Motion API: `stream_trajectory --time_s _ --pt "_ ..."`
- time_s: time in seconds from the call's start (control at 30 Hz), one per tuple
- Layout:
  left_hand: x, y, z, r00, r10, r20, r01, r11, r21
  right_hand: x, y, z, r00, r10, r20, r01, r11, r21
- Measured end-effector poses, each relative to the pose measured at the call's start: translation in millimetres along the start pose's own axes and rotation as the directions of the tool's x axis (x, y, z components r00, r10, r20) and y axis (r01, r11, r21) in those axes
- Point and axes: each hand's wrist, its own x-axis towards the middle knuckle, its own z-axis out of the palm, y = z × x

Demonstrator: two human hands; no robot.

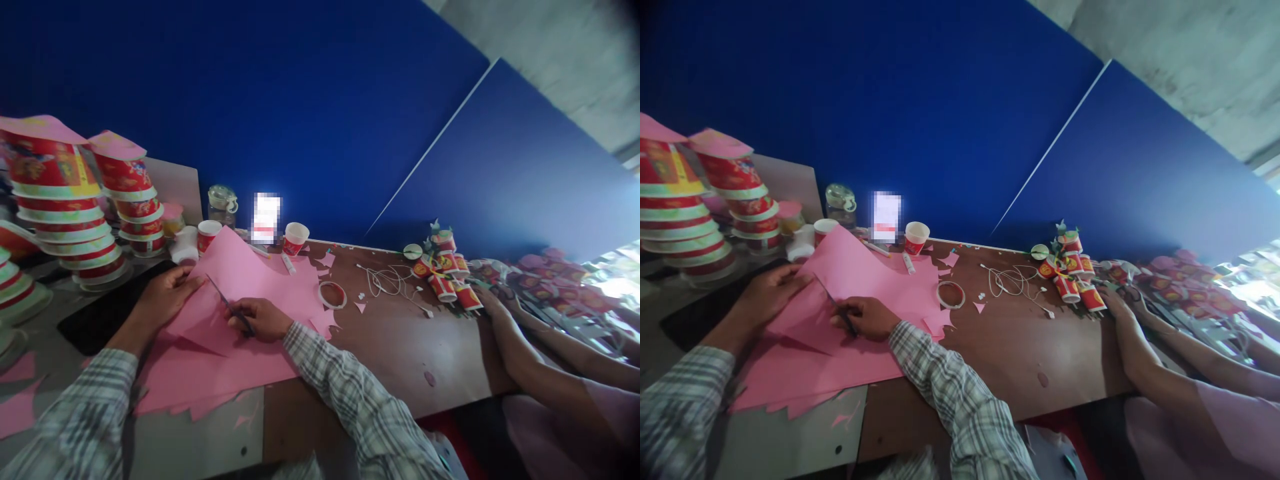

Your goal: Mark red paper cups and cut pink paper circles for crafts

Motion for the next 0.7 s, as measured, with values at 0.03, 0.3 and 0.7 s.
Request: stream_trajectory --time_s 0.03,0.3,0.7 --pt "-0.8 1.9 -0.4 1.000 0.008 -0.011 -0.008 1.000 0.001 0.5 1.3 0.0 1.000 -0.003 -0.004 0.003 1.000 -0.006" --pt "-1.8 -1.4 -3.1 0.995 0.101 -0.018 -0.101 0.994 0.029 3.8 7.4 0.3 1.000 -0.011 -0.025 0.011 1.000 -0.016" --pt "-1.1 -3.1 -8.8 0.957 0.282 -0.074 -0.261 0.942 0.210 5.3 7.6 1.1 1.000 0.017 -0.015 -0.016 0.999 0.046"
